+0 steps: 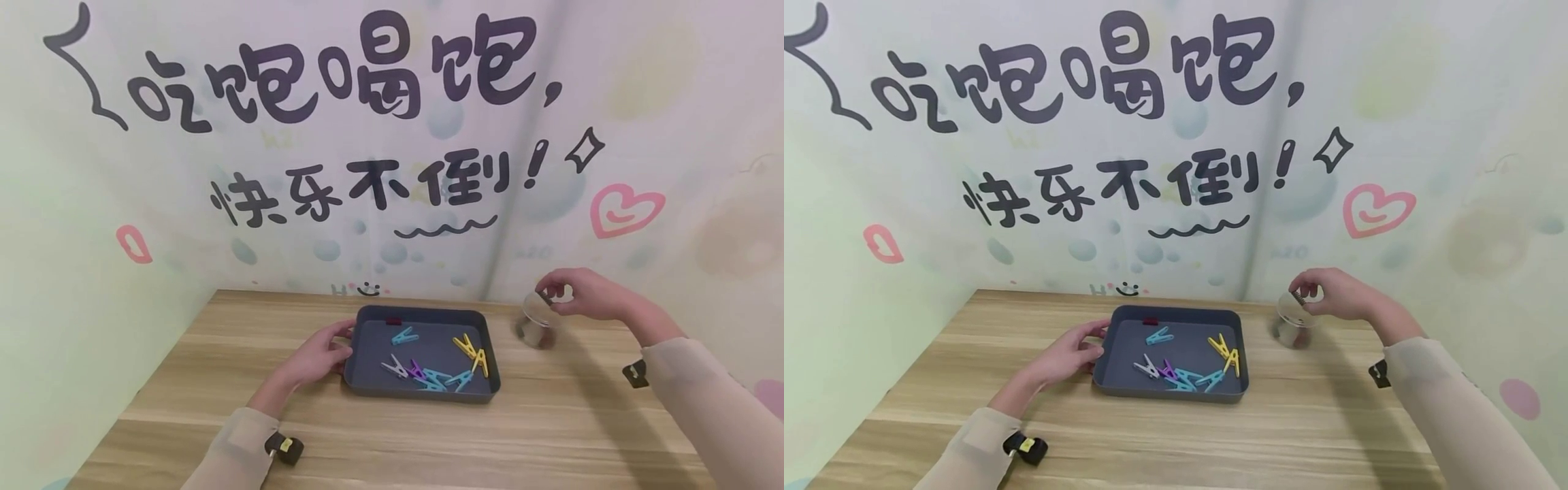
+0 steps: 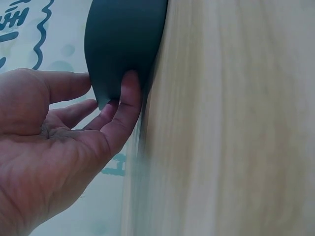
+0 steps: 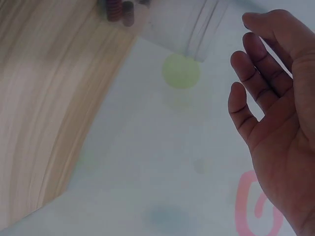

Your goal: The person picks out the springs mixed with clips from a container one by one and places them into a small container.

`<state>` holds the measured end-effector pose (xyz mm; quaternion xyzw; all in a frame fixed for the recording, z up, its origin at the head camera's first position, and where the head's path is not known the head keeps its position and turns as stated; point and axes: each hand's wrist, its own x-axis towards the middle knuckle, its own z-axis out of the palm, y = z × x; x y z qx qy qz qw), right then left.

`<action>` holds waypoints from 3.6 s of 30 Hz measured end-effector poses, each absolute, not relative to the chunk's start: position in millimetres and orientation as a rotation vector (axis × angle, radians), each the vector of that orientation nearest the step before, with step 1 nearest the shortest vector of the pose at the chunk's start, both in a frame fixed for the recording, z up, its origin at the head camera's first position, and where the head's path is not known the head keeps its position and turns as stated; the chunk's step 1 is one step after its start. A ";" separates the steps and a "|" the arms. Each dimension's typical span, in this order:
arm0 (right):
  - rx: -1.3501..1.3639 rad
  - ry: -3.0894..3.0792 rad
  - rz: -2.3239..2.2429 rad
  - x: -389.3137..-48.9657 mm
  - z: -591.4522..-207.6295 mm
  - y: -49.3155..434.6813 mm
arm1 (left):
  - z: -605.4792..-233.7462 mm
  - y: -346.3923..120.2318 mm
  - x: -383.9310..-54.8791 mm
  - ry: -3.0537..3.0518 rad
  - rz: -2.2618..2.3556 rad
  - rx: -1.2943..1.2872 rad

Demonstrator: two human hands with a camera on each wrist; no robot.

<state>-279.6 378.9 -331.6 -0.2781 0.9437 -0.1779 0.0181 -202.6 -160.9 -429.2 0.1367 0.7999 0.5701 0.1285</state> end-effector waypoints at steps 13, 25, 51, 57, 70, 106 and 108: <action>-0.833 2.955 -0.524 -283.7 -342.4 387.8 | -429.8 -160.9 -204.8 2.293 1.680 0.404; -0.841 2.987 -0.534 -281.3 -334.6 370.8 | -429.8 -161.1 -205.1 2.275 1.692 0.414; -1.153 2.912 -0.457 -297.1 -305.8 287.1 | -429.2 -162.0 -204.9 2.287 1.672 0.419; -1.222 2.881 -0.473 -302.8 -304.7 268.4 | -430.3 -162.1 -205.7 2.268 1.691 0.407; -1.303 2.780 -0.455 -313.3 -314.9 218.8 | -432.6 -162.4 -205.1 2.278 1.694 0.380; -1.445 2.587 -0.013 -331.9 -357.5 106.0 | -431.5 -164.1 -207.3 2.268 1.695 0.411; -1.475 2.587 0.021 -333.2 -360.9 103.5 | -431.2 -164.3 -207.2 2.273 1.689 0.408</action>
